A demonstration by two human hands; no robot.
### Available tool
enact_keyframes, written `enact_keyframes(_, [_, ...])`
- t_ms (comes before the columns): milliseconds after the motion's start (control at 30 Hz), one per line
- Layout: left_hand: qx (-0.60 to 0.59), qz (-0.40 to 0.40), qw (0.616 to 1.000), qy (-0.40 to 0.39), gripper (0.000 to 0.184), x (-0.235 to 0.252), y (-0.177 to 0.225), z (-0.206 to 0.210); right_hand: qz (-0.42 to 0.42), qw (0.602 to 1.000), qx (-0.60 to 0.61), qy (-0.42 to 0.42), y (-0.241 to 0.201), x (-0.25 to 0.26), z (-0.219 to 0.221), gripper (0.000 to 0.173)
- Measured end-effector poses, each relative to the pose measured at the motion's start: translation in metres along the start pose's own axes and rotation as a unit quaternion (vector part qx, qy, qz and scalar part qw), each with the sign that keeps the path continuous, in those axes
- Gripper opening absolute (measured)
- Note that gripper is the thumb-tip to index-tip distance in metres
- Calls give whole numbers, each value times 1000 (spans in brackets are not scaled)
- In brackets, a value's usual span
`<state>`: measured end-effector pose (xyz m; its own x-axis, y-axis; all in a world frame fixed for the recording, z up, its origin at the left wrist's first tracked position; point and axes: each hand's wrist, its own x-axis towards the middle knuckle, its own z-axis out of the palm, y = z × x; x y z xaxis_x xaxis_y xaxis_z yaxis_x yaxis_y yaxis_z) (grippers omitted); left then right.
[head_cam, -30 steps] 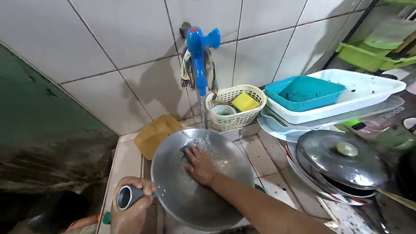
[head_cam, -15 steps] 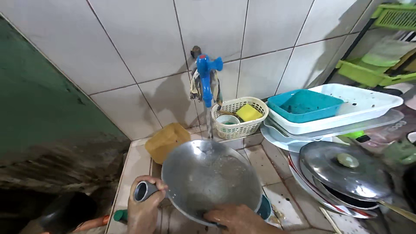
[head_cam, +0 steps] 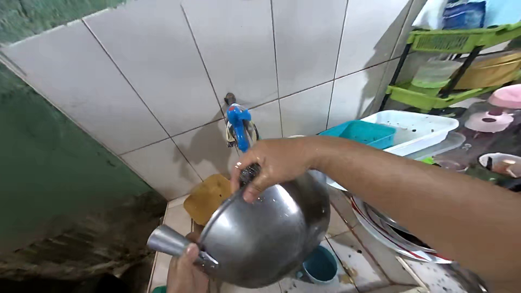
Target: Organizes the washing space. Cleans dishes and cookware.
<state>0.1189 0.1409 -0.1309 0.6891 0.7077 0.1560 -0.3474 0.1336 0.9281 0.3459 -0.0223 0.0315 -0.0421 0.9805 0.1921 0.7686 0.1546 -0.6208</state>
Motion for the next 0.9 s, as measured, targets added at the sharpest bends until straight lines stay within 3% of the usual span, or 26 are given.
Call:
enact_keyframes(33, [14,-6,999,34,22,-4,7,7,7,998,-30,49,1,7,-1,19])
enact_keyframes(200, [-75,-101,987,99,45,-18,0,-7,-14,933,-102,345,46,21,32,18])
enact_keyframes(267, [-110,-130,975,146,46,-21,-12,-19,51,906,-82,411,62,9,69,18])
enact_keyframes(367, [-120,-148,953,233,43,-26,-24,-22,145,904,-74,394,67,-4,153,28])
enact_keyframes(433, [-138,-166,945,247,46,-27,-31,-22,102,930,-82,345,54,-5,207,46])
enact_keyframes(500, [-182,-172,941,228,49,-29,-41,-25,5,939,-112,324,37,3,238,41])
enact_keyframes(567, [-215,-172,936,220,50,-30,-46,-23,-20,947,-149,284,32,17,235,32])
enact_keyframes(633, [-203,-166,936,237,45,-33,-45,-16,69,964,-100,237,45,31,202,35])
enact_keyframes(667, [-190,-160,936,250,42,-34,-44,-13,129,956,-66,257,61,37,185,36])
enact_keyframes(733, [-183,-147,937,258,41,-38,-40,-14,266,911,-3,314,100,38,153,38])
enact_keyframes(800, [-184,-117,940,264,43,-39,-34,-16,398,855,103,315,126,26,136,48])
enact_keyframes(900, [-199,-72,927,311,41,-31,-5,-5,440,820,144,337,136,11,165,50])
